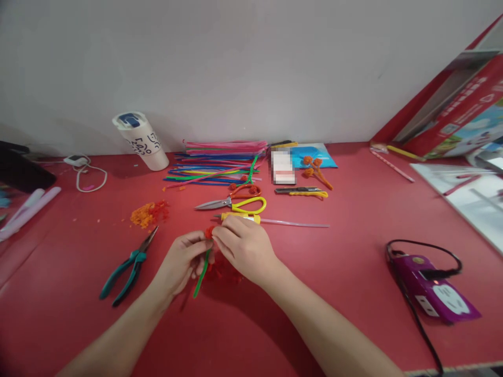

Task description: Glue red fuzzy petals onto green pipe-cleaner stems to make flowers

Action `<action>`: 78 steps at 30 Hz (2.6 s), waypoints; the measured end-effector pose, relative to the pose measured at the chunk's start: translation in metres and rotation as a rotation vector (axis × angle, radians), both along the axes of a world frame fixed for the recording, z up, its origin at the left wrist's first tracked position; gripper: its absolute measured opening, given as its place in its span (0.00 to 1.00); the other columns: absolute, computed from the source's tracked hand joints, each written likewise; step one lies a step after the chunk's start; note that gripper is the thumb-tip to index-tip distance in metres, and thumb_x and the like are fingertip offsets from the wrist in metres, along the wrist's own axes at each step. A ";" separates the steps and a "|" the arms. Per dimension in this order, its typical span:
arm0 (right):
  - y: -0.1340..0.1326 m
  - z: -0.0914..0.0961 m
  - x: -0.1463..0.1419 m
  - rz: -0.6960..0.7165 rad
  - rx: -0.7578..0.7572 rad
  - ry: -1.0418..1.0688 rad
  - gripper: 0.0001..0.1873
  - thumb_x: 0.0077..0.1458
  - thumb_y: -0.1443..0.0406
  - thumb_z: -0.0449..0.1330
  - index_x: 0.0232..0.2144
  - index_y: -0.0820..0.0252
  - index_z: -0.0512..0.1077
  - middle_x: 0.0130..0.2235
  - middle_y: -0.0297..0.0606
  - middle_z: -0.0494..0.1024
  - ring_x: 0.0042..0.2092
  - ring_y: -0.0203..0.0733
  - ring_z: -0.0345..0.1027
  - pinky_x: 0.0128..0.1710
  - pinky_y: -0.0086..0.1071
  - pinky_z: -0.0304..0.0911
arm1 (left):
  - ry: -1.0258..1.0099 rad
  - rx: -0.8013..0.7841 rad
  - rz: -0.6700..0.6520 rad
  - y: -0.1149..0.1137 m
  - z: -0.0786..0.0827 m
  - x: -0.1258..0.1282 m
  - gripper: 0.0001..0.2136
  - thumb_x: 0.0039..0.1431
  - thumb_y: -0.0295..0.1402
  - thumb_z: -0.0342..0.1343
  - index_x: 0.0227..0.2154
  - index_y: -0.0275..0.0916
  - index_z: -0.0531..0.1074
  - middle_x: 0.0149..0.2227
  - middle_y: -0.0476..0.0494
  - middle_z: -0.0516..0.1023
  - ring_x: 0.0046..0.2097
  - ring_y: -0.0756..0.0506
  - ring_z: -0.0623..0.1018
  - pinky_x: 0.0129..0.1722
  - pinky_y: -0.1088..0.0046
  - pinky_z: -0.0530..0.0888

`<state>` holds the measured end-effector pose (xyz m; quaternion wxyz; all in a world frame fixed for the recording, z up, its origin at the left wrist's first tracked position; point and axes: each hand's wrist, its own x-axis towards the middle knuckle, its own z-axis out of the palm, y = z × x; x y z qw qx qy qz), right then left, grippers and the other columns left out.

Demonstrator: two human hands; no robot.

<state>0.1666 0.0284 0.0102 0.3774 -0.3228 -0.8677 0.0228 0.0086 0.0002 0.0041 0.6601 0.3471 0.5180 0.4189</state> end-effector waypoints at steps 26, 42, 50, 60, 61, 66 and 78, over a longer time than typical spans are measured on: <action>-0.016 0.016 -0.008 -0.005 -0.678 0.433 0.06 0.51 0.66 0.56 0.24 0.59 0.68 0.23 0.32 0.71 0.24 0.32 0.61 0.23 0.26 0.56 | 0.318 0.543 0.139 -0.008 -0.004 -0.007 0.07 0.51 0.26 0.52 0.24 0.38 0.74 0.20 0.50 0.75 0.22 0.50 0.75 0.25 0.76 0.73; -0.021 0.022 -0.017 0.010 -1.275 0.756 0.08 0.44 0.61 0.59 0.22 0.60 0.67 0.17 0.25 0.63 0.18 0.27 0.53 0.18 0.24 0.49 | 0.751 0.961 0.187 -0.008 -0.007 -0.011 0.09 0.54 0.24 0.50 0.29 0.39 0.75 0.29 0.46 0.79 0.32 0.48 0.78 0.34 0.74 0.73; -0.022 0.022 -0.017 -0.005 -1.293 0.793 0.07 0.43 0.62 0.59 0.22 0.61 0.67 0.19 0.26 0.64 0.18 0.26 0.53 0.18 0.23 0.50 | 0.776 1.039 0.173 -0.006 -0.008 -0.012 0.08 0.54 0.24 0.51 0.30 0.39 0.75 0.30 0.44 0.80 0.32 0.48 0.78 0.35 0.74 0.74; -0.012 0.029 -0.003 -0.081 -1.059 0.511 0.12 0.50 0.57 0.53 0.23 0.59 0.66 0.21 0.29 0.66 0.20 0.31 0.57 0.21 0.26 0.52 | 0.436 0.604 0.170 -0.007 -0.008 -0.006 0.06 0.52 0.25 0.51 0.27 0.38 0.73 0.24 0.49 0.76 0.25 0.50 0.76 0.28 0.77 0.73; -0.007 0.029 0.003 -0.158 -0.972 0.403 0.13 0.51 0.57 0.52 0.23 0.59 0.67 0.21 0.31 0.67 0.22 0.32 0.59 0.23 0.27 0.52 | 0.376 0.553 0.184 -0.006 -0.008 -0.005 0.05 0.52 0.26 0.52 0.27 0.38 0.73 0.23 0.50 0.75 0.24 0.50 0.76 0.27 0.76 0.74; 0.020 0.011 0.023 -0.632 -0.767 -0.459 0.21 0.56 0.52 0.50 0.22 0.59 0.69 0.24 0.39 0.74 0.26 0.40 0.66 0.23 0.29 0.45 | 0.273 0.468 0.248 -0.005 -0.008 -0.005 0.01 0.51 0.28 0.56 0.27 0.38 0.71 0.24 0.50 0.77 0.21 0.53 0.73 0.24 0.79 0.72; 0.019 -0.006 0.022 -0.578 -0.798 -0.446 0.18 0.53 0.58 0.54 0.17 0.60 0.69 0.21 0.40 0.74 0.25 0.39 0.67 0.22 0.29 0.46 | 0.005 0.183 0.243 0.001 0.000 -0.005 0.07 0.51 0.34 0.58 0.25 0.35 0.72 0.22 0.48 0.76 0.18 0.54 0.70 0.17 0.80 0.67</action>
